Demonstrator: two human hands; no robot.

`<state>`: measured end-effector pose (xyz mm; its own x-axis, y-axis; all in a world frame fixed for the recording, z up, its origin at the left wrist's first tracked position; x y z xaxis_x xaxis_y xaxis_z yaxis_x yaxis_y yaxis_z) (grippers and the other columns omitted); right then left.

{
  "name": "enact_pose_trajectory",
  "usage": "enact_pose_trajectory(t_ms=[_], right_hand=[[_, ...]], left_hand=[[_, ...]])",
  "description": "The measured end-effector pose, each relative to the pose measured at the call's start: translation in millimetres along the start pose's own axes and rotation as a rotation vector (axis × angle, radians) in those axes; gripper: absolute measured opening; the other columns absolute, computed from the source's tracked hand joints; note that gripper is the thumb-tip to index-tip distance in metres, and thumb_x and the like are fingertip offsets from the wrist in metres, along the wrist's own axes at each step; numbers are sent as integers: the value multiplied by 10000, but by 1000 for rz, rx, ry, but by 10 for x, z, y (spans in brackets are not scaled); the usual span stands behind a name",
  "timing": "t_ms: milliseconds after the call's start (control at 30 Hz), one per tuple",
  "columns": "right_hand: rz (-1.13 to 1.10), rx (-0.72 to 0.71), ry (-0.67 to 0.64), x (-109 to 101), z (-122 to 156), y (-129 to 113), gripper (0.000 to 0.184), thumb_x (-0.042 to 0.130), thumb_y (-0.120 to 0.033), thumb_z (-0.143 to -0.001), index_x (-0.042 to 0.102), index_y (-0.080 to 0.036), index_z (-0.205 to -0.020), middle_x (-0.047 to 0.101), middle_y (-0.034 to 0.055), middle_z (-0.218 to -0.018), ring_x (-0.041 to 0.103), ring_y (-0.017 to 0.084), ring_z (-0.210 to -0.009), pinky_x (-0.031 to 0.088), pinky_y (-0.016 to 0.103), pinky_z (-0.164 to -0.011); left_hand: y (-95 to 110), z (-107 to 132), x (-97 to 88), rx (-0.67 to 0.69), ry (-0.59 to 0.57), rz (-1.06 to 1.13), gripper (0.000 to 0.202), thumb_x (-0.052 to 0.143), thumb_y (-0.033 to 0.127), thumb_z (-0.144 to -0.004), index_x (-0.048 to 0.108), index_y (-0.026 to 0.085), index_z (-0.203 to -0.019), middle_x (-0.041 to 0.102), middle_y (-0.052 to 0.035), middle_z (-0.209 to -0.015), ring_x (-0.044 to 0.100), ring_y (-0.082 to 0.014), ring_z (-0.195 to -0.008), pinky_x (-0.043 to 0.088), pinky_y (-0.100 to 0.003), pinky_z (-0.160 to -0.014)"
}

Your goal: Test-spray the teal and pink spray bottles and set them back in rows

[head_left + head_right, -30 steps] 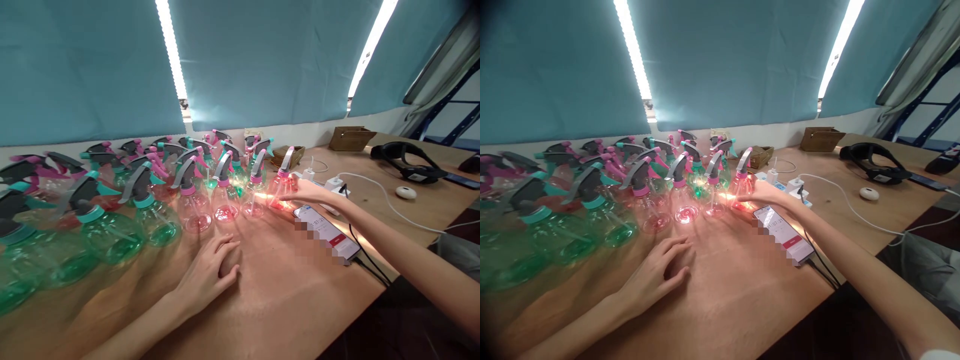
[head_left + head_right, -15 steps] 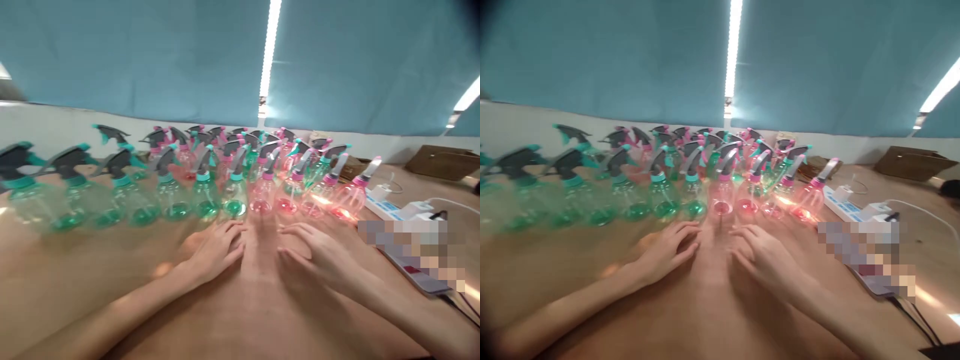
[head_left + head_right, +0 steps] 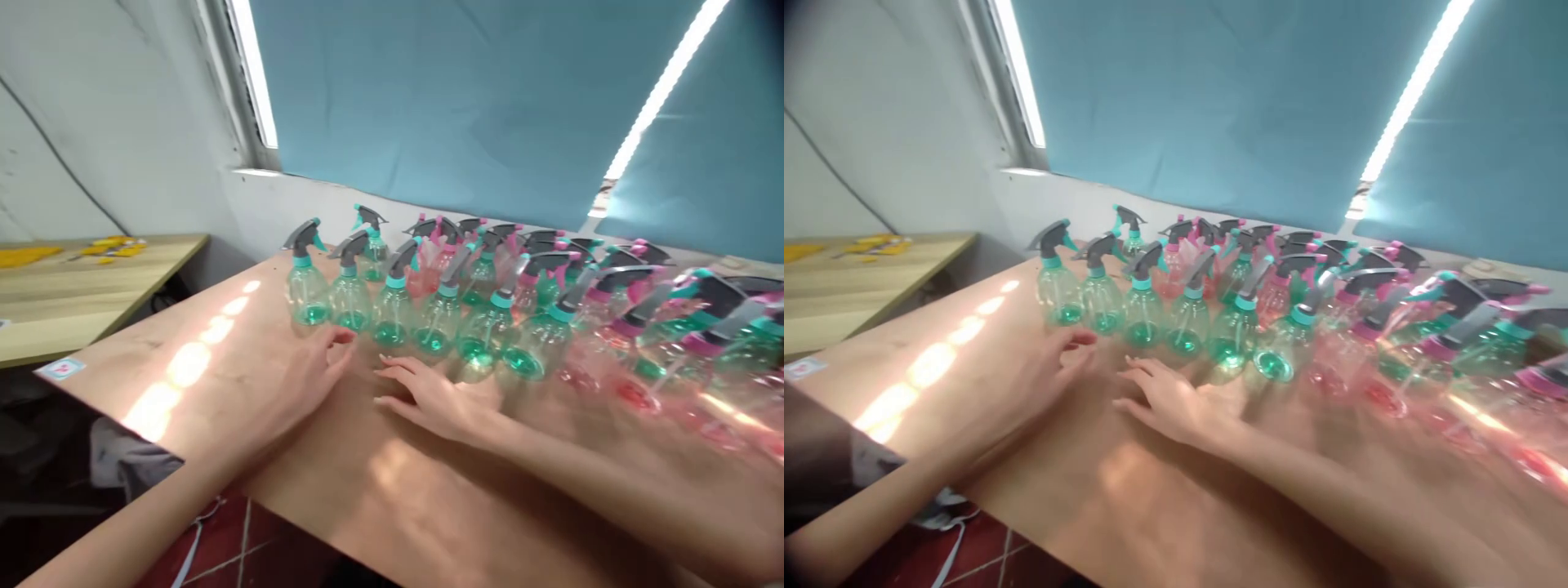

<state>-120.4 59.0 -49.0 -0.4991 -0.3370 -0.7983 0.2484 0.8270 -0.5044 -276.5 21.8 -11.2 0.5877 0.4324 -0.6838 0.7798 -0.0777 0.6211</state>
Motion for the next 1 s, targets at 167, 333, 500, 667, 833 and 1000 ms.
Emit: enact_pose_trajectory(t_ms=[167, 333, 500, 667, 833, 1000], right_hand=[[-87, -45, -18, 231, -388, -155, 370, 560, -397, -964, 572, -223, -1290, 560, 132, -1401, 514, 260, -1313, 414, 471, -1098], [-144, -72, -1, 294, -540, -274, 323, 540, -358, -976, 577, -256, -1280, 564, 105, -1397, 521, 253, -1302, 415, 476, -1091], [-205, -81, 3, 349, -644, -273, 353, 577, -356, -955, 574, -259, -1295, 576, 93, -1392, 526, 247, -1295, 396, 481, -1102], [-285, -29, 24, 409, -818, -160, 472, 612, -410, -921, 540, -244, -1357, 590, 91, -1389, 531, 252, -1291, 393, 482, -1102], [-395, 54, 37, 442, -939, -8, 620, 634, -450, -892, 463, -213, -1440, 529, 133, -1453, 510, 273, -1321, 408, 487, -1090], [-487, 94, 21, 469, -974, 72, 699, 695, -440, -844, 457, -184, -1449, 549, 156, -1430, 529, 285, -1303, 427, 478, -1078]], left_hand=[[-569, -260, -611, -205, 311, -30, 342, 555, 419, -876, 540, 168, -1109, 631, -113, -1044, 638, -279, -981, 538, -443, -865], [-784, -668, -701, -256, 357, -45, 723, 709, 489, -789, 433, 100, -1333, 460, -240, -1384, 477, -371, -1292, 430, -510, -1044], [-831, -910, -572, -202, 290, -80, 452, 652, 366, -912, 531, 171, -1301, 559, -135, -1340, 572, -303, -1191, 497, -508, -980], [-888, -872, -605, -224, 258, -110, 328, 612, 321, -948, 577, 172, -1237, 612, -103, -1249, 643, -251, -1042, 563, -459, -868], [-889, -651, -770, -273, 250, -136, 334, 615, 317, -946, 574, 168, -1242, 608, -104, -1254, 641, -256, -1049, 562, -465, -870], [-769, -337, -826, -295, 202, -110, 572, 682, 473, -864, 503, 155, -1304, 636, -130, -1220, 626, -307, -1097, 512, -507, -941]])
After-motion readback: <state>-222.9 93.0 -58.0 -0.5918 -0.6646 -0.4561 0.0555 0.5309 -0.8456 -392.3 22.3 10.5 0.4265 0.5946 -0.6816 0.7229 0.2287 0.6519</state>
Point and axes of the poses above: each hand's wrist, its own z-axis away from the middle knuckle, its own x-axis out of the palm, y = z × x, the point moved 9 cm from there along -z, towards the middle knuckle
